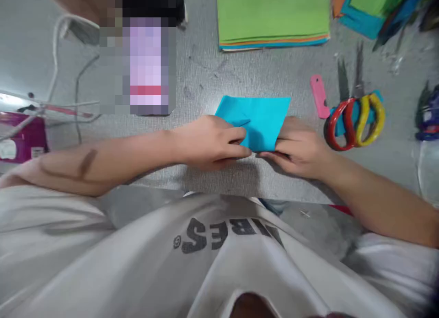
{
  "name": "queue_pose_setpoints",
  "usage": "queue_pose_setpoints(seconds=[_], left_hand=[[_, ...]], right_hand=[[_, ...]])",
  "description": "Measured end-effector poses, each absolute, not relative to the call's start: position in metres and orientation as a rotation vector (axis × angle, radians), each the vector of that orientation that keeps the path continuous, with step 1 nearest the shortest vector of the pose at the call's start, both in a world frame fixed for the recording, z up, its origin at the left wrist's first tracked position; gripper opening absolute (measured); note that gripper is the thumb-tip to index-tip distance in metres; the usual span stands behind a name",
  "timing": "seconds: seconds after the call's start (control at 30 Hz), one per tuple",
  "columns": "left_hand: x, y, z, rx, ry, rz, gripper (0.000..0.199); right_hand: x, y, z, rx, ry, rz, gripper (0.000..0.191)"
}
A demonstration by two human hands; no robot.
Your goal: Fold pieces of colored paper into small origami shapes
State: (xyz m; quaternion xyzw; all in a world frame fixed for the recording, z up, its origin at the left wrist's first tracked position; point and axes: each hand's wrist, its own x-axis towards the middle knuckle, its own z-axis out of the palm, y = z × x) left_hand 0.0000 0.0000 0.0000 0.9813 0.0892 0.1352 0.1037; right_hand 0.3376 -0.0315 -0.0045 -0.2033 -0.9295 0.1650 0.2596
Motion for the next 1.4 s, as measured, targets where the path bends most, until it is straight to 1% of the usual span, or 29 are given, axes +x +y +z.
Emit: queue_pose_setpoints(seconds=[0.2, 0.3, 0.4, 0.53, 0.67, 0.87, 1.0, 1.13, 1.3, 1.4], left_hand=[[0.002, -0.002, 0.001, 2.907, 0.306, 0.179, 0.039], [0.002, -0.004, 0.002, 2.916, 0.353, 0.14, 0.042], [0.002, -0.007, 0.004, 2.911, 0.422, 0.153, 0.041], [0.003, -0.01, 0.004, 2.88, 0.443, 0.213, 0.039], [0.003, -0.011, 0.001, 2.88, 0.439, 0.22, 0.039], [0.002, -0.014, -0.002, 2.871, 0.442, 0.317, 0.039], [0.003, -0.015, 0.0, 2.943, 0.44, 0.26, 0.041], [0.003, -0.015, 0.0, 2.979, 0.429, 0.278, 0.04], [0.003, -0.015, 0.001, 3.003, 0.435, 0.249, 0.042], [0.004, -0.015, 0.0, 3.0, 0.436, 0.24, 0.042]], right_hand=[[0.34, -0.026, -0.011, -0.564, -2.534, 0.5, 0.012], [0.341, -0.026, -0.012, -0.601, -2.529, 0.54, 0.015], [0.341, -0.027, -0.011, -0.649, -2.556, 0.559, 0.017], [0.34, -0.027, -0.01, -0.618, -2.553, 0.549, 0.012], [0.34, -0.027, -0.01, -0.59, -2.532, 0.51, 0.01], [0.342, -0.027, -0.013, -0.618, -2.523, 0.531, 0.014], [0.343, -0.027, -0.012, -0.617, -2.517, 0.53, 0.015], [0.345, -0.026, -0.011, -0.64, -2.52, 0.537, 0.017], [0.346, -0.027, -0.011, -0.625, -2.496, 0.532, 0.011], [0.345, -0.027, -0.011, -0.626, -2.484, 0.537, 0.012]])
